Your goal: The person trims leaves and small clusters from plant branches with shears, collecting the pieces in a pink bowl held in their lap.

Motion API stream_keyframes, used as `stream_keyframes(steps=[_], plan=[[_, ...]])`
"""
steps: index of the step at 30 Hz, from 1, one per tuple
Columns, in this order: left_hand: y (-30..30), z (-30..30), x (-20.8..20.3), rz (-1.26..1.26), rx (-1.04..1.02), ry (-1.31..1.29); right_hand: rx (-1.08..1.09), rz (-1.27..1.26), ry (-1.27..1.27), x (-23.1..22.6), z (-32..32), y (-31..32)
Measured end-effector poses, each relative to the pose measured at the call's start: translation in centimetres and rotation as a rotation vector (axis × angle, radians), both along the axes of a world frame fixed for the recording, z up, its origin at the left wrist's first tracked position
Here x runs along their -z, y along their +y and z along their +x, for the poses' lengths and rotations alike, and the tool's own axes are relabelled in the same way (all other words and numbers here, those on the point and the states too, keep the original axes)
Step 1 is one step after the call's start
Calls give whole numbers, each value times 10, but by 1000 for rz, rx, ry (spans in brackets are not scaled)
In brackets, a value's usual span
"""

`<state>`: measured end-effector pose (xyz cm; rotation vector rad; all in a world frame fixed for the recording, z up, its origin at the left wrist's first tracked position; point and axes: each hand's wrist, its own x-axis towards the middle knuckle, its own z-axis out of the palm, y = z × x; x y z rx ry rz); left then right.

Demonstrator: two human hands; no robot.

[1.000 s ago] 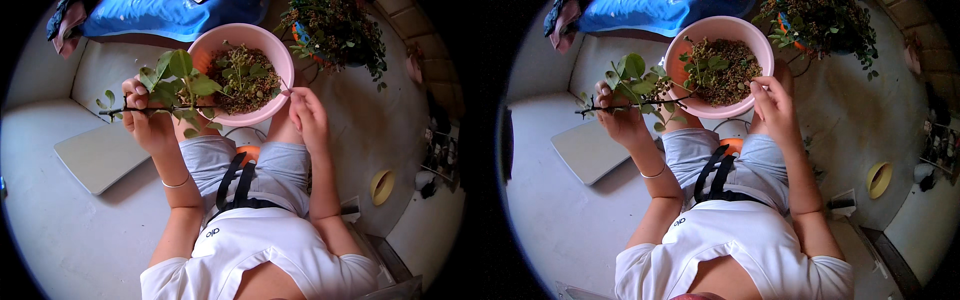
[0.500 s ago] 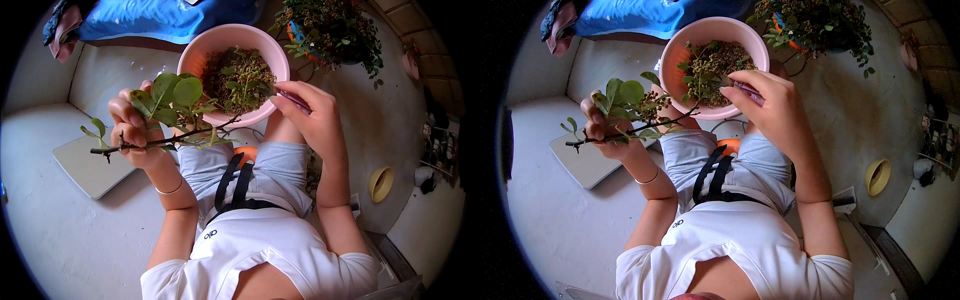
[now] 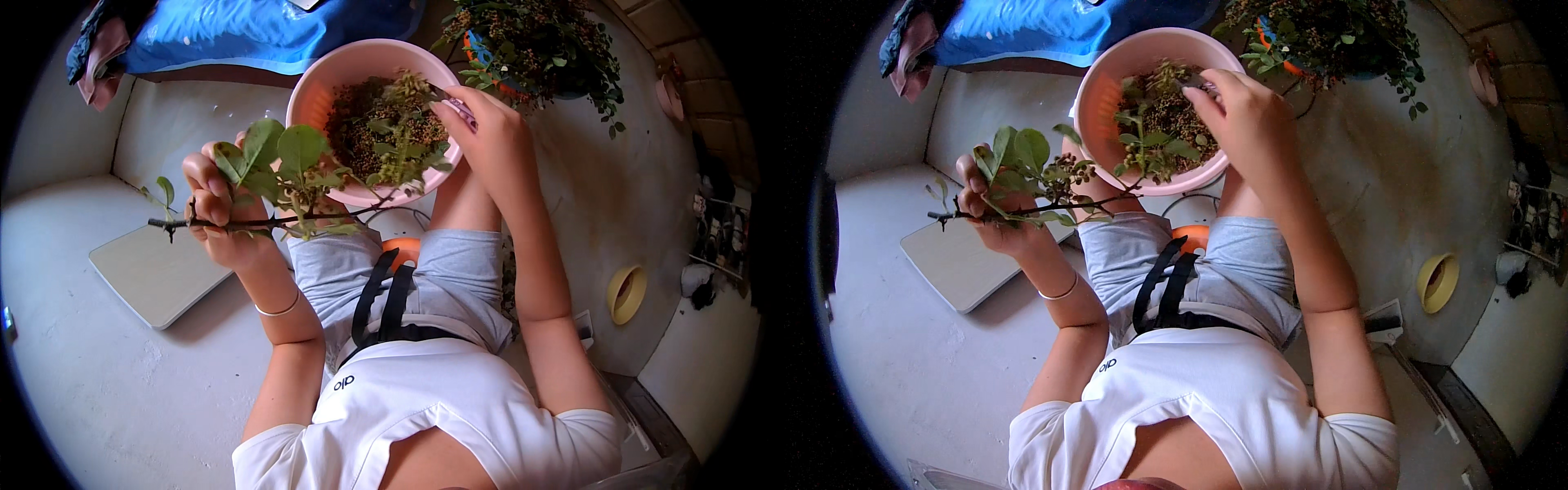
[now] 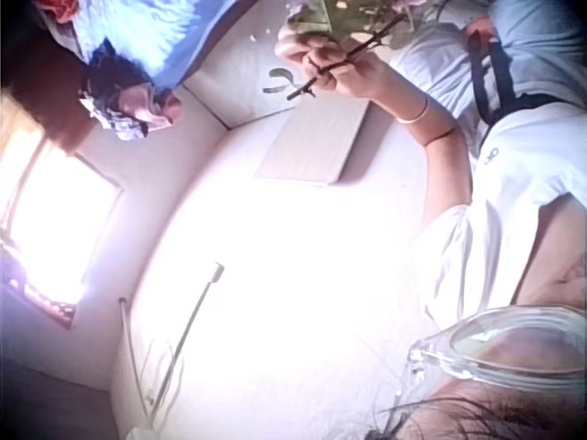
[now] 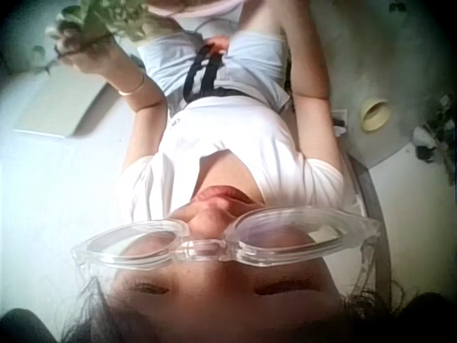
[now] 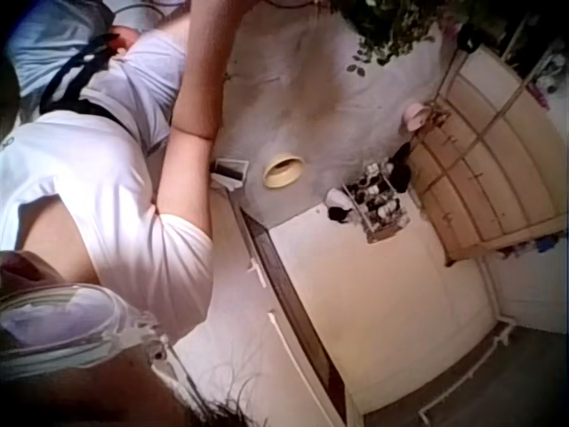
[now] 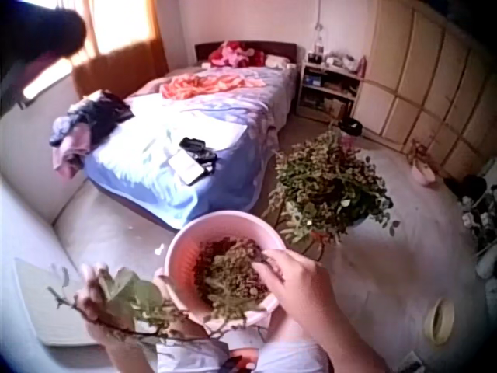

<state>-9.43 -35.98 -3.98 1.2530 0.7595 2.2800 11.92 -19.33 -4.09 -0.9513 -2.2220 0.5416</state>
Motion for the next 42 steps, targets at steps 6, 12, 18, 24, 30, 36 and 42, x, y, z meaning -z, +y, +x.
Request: stream_keyframes(steps=[6, 12, 18, 24, 30, 36, 42], plan=[[3, -6, 6, -14, -30, -16, -13, -182, -143, 26, 4, 9], [6, -11, 5, -49, -66, 25, -71, -359, 63, -8, 20, -2], [7, -16, 0, -25, -62, 125, -289, -515, 119, -67, 29, -34], [10, -4, -3, -76, -19, -182, -428, -768, 195, -67, 19, -45], [12, -11, 8, -28, 130, -265, -481, -684, 66, -80, 0, -43], [13, -7, 5, 19, 51, -186, -672, -972, -80, -89, -24, -26], [15, -9, 1, 9, 12, -141, -726, -1010, -124, -89, -29, -19]])
